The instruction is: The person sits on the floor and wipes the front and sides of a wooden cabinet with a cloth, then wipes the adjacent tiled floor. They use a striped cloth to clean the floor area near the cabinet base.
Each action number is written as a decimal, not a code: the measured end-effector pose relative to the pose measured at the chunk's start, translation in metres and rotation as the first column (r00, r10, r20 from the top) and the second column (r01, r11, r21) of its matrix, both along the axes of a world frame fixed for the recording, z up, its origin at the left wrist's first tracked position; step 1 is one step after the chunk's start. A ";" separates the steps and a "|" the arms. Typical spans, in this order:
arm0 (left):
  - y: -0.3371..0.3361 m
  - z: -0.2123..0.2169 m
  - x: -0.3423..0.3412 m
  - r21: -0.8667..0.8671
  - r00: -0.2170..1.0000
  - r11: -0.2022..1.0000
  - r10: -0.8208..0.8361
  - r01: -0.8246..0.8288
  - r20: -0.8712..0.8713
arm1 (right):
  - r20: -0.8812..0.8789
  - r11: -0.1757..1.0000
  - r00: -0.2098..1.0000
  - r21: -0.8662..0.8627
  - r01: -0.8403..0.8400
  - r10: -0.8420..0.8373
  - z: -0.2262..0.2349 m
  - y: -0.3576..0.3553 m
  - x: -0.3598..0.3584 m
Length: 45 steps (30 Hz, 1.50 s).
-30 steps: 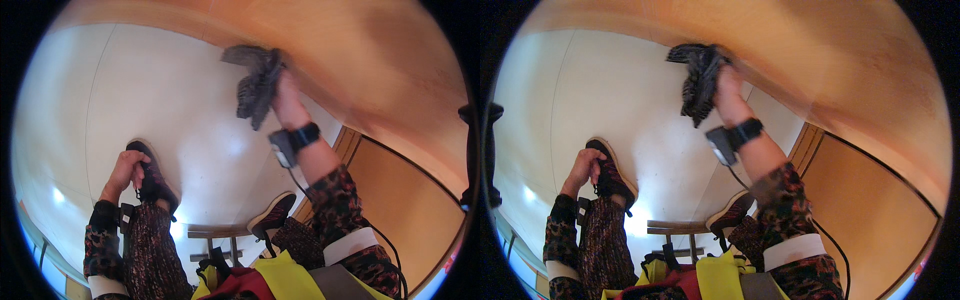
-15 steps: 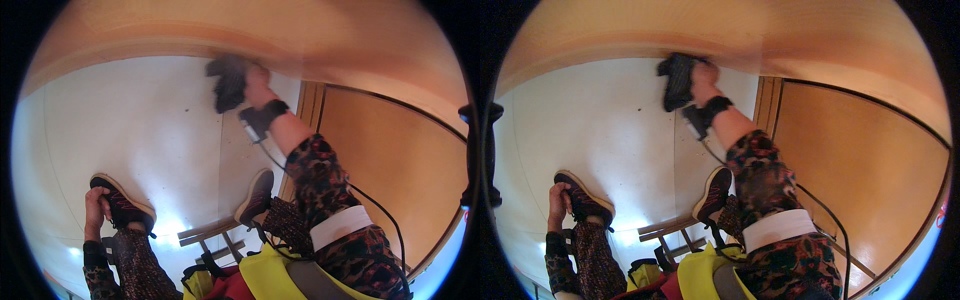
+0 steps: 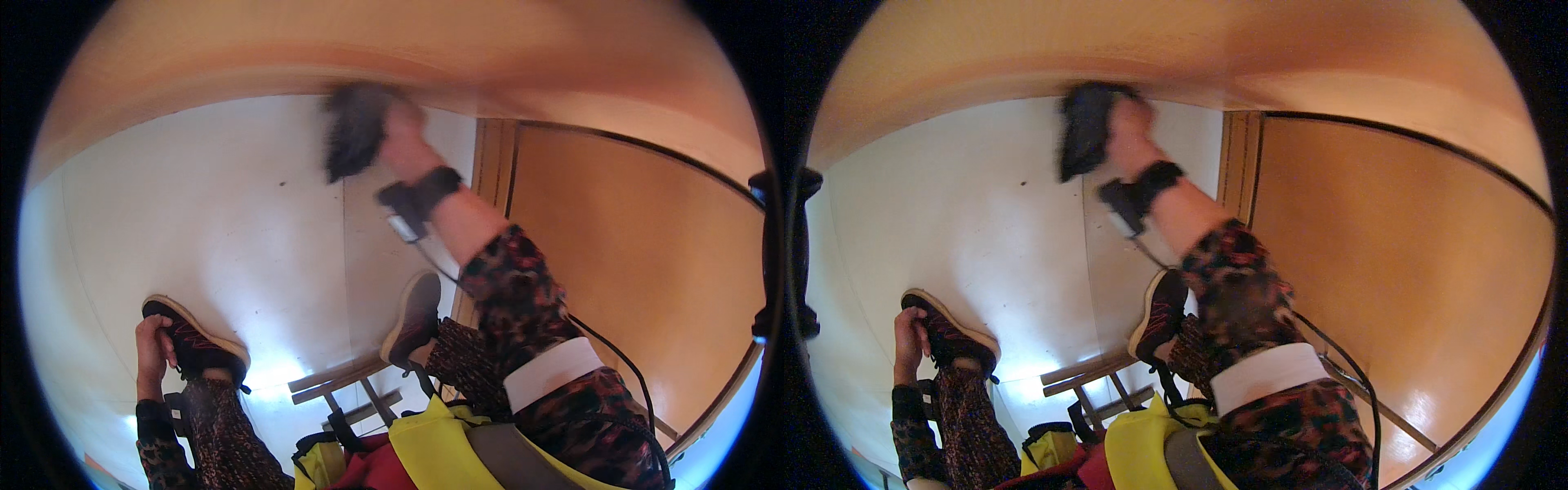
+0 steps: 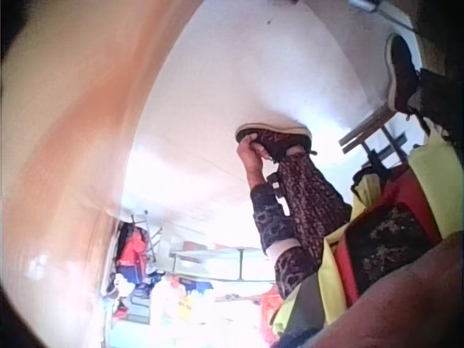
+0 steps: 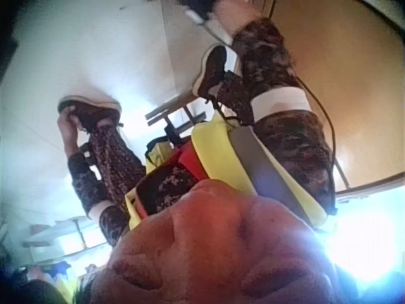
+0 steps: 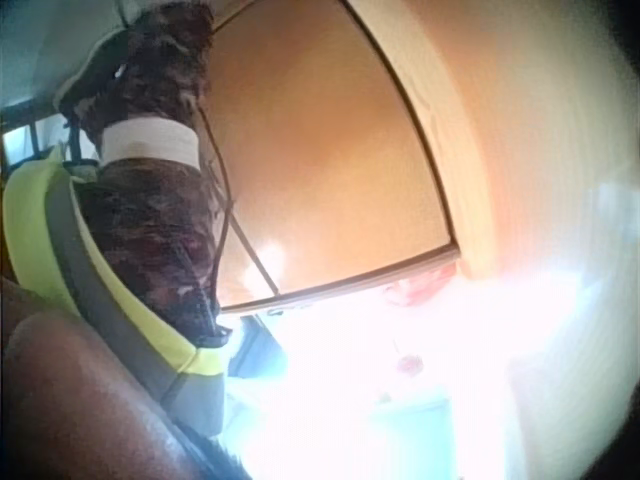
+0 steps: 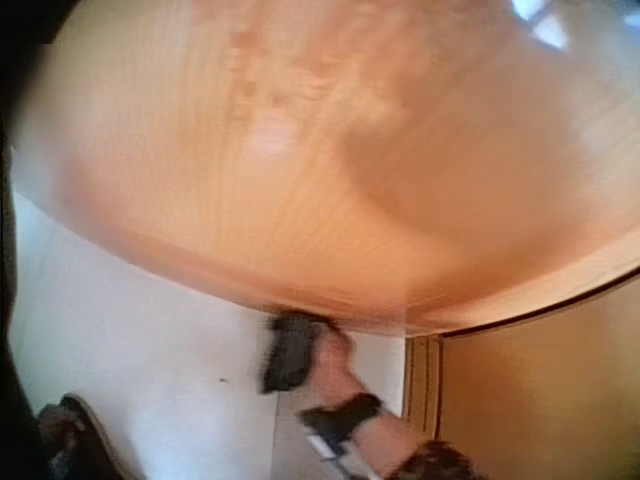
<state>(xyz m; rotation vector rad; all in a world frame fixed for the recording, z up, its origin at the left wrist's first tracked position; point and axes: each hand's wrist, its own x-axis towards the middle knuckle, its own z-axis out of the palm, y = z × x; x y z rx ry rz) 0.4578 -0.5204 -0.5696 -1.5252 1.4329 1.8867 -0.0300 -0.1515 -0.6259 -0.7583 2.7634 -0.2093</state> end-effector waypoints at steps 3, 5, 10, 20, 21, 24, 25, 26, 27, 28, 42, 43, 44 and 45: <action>0.000 0.001 -0.001 0.012 1.000 1.000 0.013 -0.013 -0.002 | 0.114 0.935 0.967 -0.255 0.249 -0.226 -0.010 -0.020 0.003; 0.000 0.001 0.000 0.011 1.000 1.000 0.024 -0.024 -0.013 | -0.182 0.902 0.982 0.413 0.126 -0.054 0.002 -0.012 -0.010; -0.001 0.000 -0.001 0.006 1.000 1.000 0.024 -0.024 0.014 | -0.144 0.748 0.957 0.598 0.287 -0.252 0.089 0.103 -0.046; -0.002 -0.003 0.003 -0.029 0.999 1.000 -0.004 0.005 0.039 | -0.096 0.818 0.882 0.340 0.465 -0.462 0.069 0.130 -0.057; -0.002 -0.003 0.003 -0.033 0.999 0.999 -0.004 0.005 0.037 | -0.094 0.794 0.876 0.385 0.470 -0.473 0.074 0.138 -0.061; -0.001 -0.003 0.002 -0.016 0.998 1.000 0.014 -0.013 0.061 | -0.106 0.802 0.891 0.399 0.445 -0.442 0.090 0.154 -0.068; -0.001 -0.002 0.000 -0.024 0.997 1.000 0.018 -0.017 0.071 | -0.144 0.844 0.910 0.339 0.415 -0.389 0.094 0.155 -0.068; -0.001 -0.002 0.000 -0.017 0.997 1.000 0.015 -0.013 0.077 | -0.186 0.884 0.925 0.282 0.373 -0.331 0.097 0.153 -0.068; -0.001 -0.001 -0.001 -0.022 0.997 1.000 0.012 -0.010 0.081 | -0.227 0.917 0.934 0.228 0.327 -0.276 0.099 0.150 -0.066; -0.001 -0.001 -0.001 -0.026 0.996 1.000 0.008 -0.006 0.086 | -0.276 0.876 0.930 0.351 0.332 -0.242 0.097 0.143 -0.065; -0.001 0.000 -0.001 -0.015 0.999 0.999 0.031 -0.030 0.038 | -0.126 0.591 0.578 -0.207 0.780 -0.806 0.026 0.090 -0.043; -0.001 0.000 -0.002 -0.013 0.999 1.000 0.026 -0.025 0.043 | -0.251 0.761 0.723 -0.113 0.639 -0.644 0.026 0.080 -0.036; -0.001 0.000 -0.003 -0.012 0.999 1.000 0.017 -0.017 0.045 | -0.136 0.722 0.709 -0.169 0.671 -0.692 0.026 0.067 -0.027; -0.001 0.000 -0.003 -0.008 0.999 1.000 0.020 -0.020 0.040 | -0.011 0.642 0.684 -0.353 0.680 -0.730 0.026 0.052 -0.015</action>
